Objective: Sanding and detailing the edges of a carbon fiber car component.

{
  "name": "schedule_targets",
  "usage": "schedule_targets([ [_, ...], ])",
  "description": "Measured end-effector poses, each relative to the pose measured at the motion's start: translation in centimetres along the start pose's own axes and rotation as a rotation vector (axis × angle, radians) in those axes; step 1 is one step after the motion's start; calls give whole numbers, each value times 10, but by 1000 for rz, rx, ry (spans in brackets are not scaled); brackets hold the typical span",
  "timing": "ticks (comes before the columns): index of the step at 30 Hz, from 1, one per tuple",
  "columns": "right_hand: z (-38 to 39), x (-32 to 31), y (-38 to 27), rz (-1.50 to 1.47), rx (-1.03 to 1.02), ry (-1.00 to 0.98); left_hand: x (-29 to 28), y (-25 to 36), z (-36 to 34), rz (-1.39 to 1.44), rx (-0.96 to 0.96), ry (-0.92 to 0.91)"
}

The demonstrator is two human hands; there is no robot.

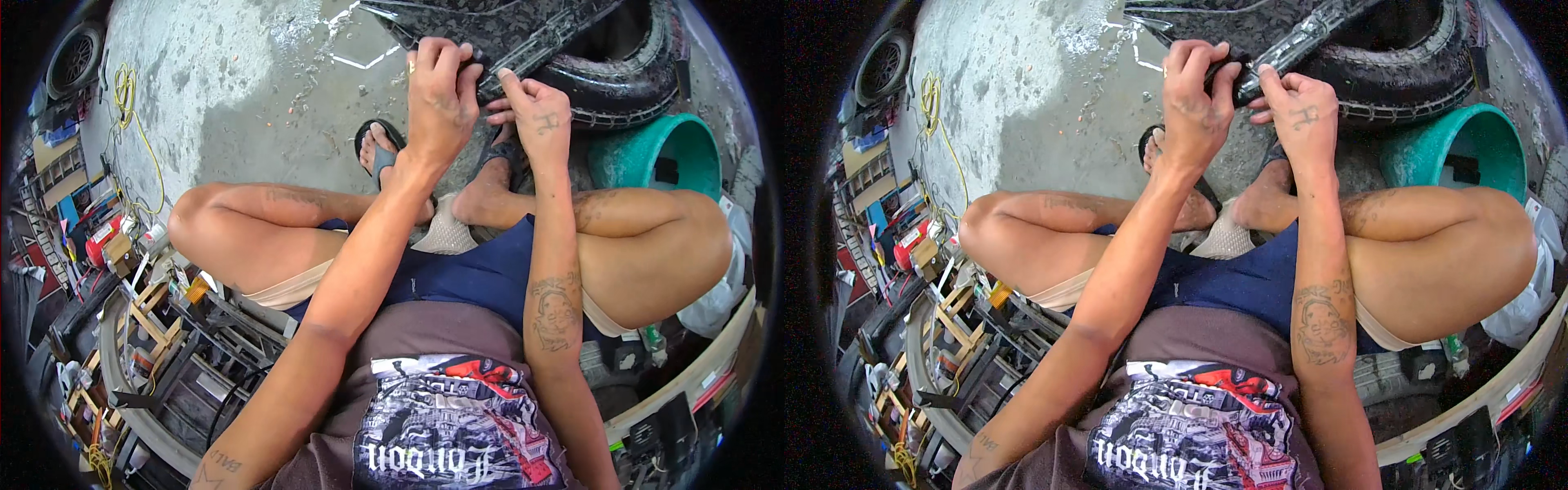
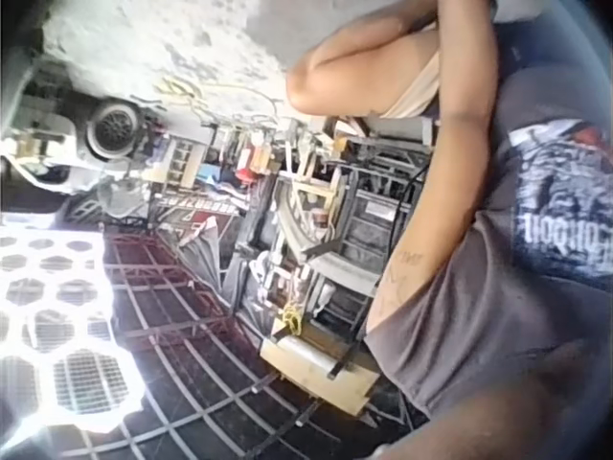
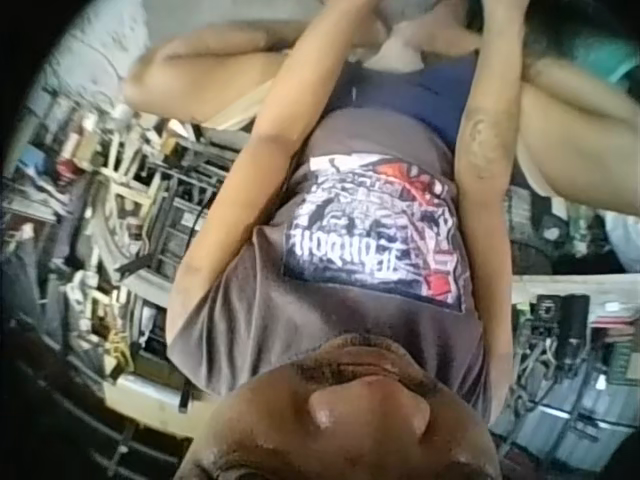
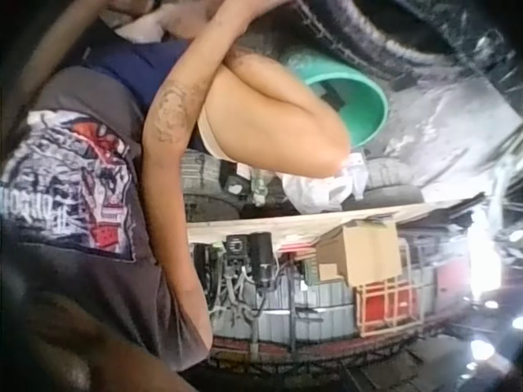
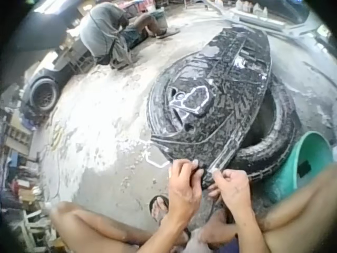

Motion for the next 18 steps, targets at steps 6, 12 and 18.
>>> schedule_targets([
  [6,-3,-1,2,49,18,0,1,-6,-4,-29,43,-7],
  [12,-2,0,3,7,10,-5,3,-6,-11,47,63,5],
  [18,-1,-1,2,17,9,3,-6,-10,-11,151,-48,80],
])
Point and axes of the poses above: each hand's wrist, its own z-axis away from the middle knuckle, its own x-axis out of the palm, y = z × x, the point moved 1 cm from there along -z, towards the middle knuckle, and after that the axes turned 4 degrees about -x, right-handed, at the moved point
